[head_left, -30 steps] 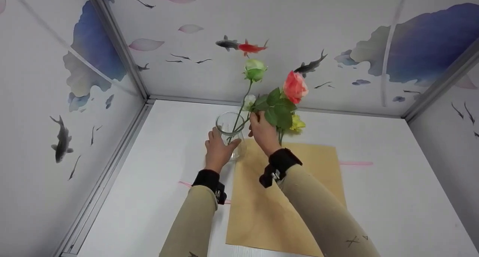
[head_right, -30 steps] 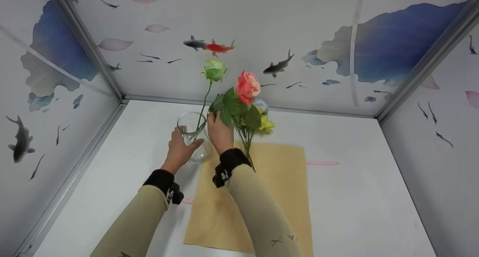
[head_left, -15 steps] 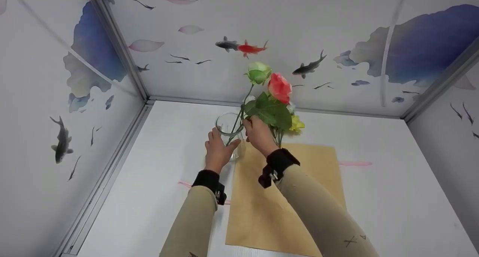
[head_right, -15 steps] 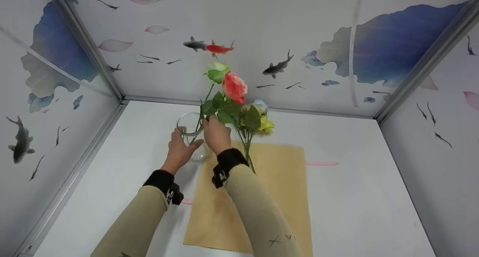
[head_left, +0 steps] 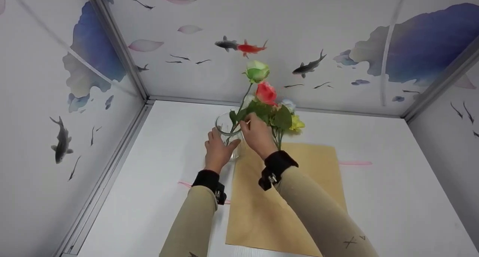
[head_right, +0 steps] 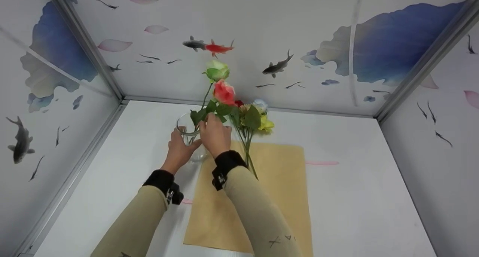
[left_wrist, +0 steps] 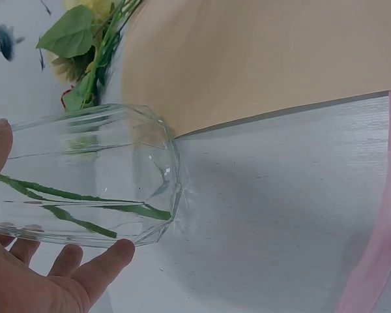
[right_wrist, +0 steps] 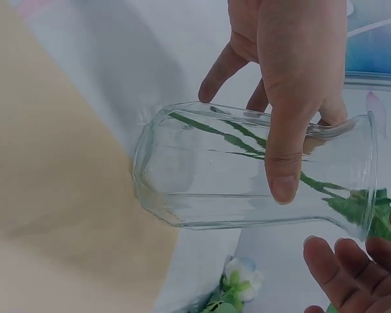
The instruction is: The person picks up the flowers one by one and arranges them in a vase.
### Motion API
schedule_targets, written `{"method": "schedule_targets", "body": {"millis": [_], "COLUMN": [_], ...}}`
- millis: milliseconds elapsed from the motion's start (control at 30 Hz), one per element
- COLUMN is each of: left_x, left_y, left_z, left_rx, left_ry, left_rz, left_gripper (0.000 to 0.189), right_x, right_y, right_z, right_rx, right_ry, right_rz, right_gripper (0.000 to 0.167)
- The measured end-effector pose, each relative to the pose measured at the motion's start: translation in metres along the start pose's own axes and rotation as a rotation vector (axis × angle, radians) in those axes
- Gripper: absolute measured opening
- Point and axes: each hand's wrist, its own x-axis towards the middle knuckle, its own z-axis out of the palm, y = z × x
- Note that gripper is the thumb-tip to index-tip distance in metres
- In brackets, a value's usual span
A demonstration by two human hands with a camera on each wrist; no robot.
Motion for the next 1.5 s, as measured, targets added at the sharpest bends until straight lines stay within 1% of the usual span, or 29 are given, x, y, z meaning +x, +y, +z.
{"method": "schedule_targets", "body": {"millis": [67, 200, 300, 400, 567, 667, 867, 1200, 1300, 1500], "left_x": [0.000, -0.001, 0.000, 0.000, 0.000, 0.000, 0.002, 0.000, -0.001, -0.001], "left_y": [0.000, 0.000, 0.000, -0.001, 0.000, 0.000, -0.001, -0.002, -0.001, 0.000], "left_z": [0.000, 0.000, 0.001, 0.001, 0.001, 0.001, 0.002, 0.001, 0.000, 0.000], "left_rx": [-0.003, -0.014, -0.017, -0.011, -0.008, -0.013, -0.007, -0.001, 0.004, 0.010], "left_ry": [0.006, 0.015, 0.020, 0.024, 0.020, 0.018, 0.021, 0.003, 0.006, 0.010], "left_rz": [0.005, 0.009, 0.011, 0.014, 0.017, 0.015, 0.017, 0.022, 0.025, 0.027], "left_gripper": [0.101, 0.101, 0.100, 0.099, 0.098, 0.098, 0.099, 0.101, 0.101, 0.101], "right_x": [0.001, 0.003, 0.002, 0.000, -0.004, -0.006, -0.010, -0.016, -0.020, -0.028], "right_y": [0.000, 0.002, 0.006, 0.012, 0.023, 0.032, 0.055, 0.101, 0.110, 0.128], "right_z": [0.001, 0.002, 0.002, 0.001, -0.003, -0.006, -0.013, -0.022, -0.024, -0.026], "right_rx": [0.009, 0.038, 0.058, 0.077, 0.148, 0.171, 0.144, 0.038, 0.012, -0.001], "right_ry": [0.012, 0.012, 0.009, 0.002, -0.046, -0.063, -0.048, -0.060, -0.061, -0.055], "right_rz": [-0.022, -0.052, -0.073, -0.101, -0.121, -0.140, -0.140, -0.082, -0.068, -0.049], "right_gripper": [0.030, 0.038, 0.041, 0.042, 0.041, 0.039, 0.033, 0.036, 0.037, 0.040]}}
